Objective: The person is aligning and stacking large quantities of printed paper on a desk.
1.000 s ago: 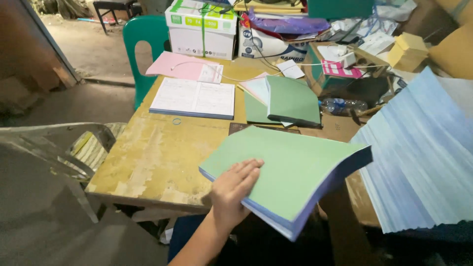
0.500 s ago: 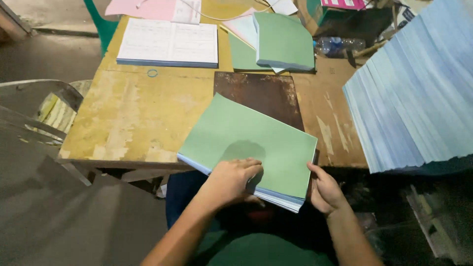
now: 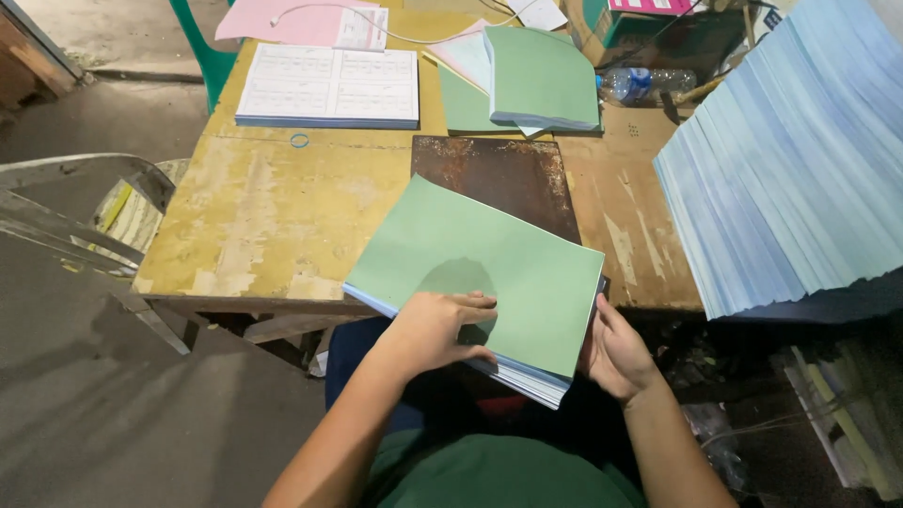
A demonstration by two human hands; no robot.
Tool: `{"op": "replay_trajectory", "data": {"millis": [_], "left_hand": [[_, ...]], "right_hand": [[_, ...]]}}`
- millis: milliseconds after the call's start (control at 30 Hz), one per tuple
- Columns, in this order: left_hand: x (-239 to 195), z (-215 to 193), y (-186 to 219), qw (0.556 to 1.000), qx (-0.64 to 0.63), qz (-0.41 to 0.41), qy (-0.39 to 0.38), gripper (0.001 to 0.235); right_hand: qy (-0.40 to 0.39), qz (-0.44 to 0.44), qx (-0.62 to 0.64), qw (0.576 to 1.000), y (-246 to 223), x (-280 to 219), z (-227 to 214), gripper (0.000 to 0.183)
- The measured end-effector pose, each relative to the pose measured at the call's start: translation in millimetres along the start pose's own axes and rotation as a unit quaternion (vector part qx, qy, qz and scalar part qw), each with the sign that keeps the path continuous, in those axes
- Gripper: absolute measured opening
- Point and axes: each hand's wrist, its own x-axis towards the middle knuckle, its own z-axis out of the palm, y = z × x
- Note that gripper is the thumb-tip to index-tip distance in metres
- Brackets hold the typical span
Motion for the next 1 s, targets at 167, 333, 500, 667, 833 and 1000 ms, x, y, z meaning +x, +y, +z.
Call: {"op": "replay_trajectory", "data": {"millis": [167, 333, 500, 667, 833, 1000], "left_hand": [[-6, -3, 6, 0.999, -0.007, 0.028, 0.02, 0.044], [-7, 30, -17, 0.995, 0.033, 0.038, 0.087, 0.017], [0, 32, -22, 0.988, 0.026, 0.022, 0.149, 0.009], [0, 31, -18, 0.987, 0.003, 0.003, 0.161, 0.009], [-1, 30, -16, 0.984, -0.025, 0.032, 0.172, 0.009], [-6, 16, -8, 0.977, -0.063, 0.111, 0.171, 0.039]], "right_hand": [[-0.027, 0.007, 0.015, 1.0, 5, 5, -12, 0.063], [-0.035, 0.019, -0.001, 0.999, 8, 14, -24, 0.067], [-0.062, 0.021, -0.002, 0.998, 7, 7, -18, 0.063], [-0.08, 0.013, -0.013, 0.997, 1, 3, -10, 0.063], [-0.047, 0.008, -0.034, 0.998, -6, -3, 4, 0.071], [0.018, -0.051, -0.045, 0.998, 14, 19, -7, 0.067]]}}
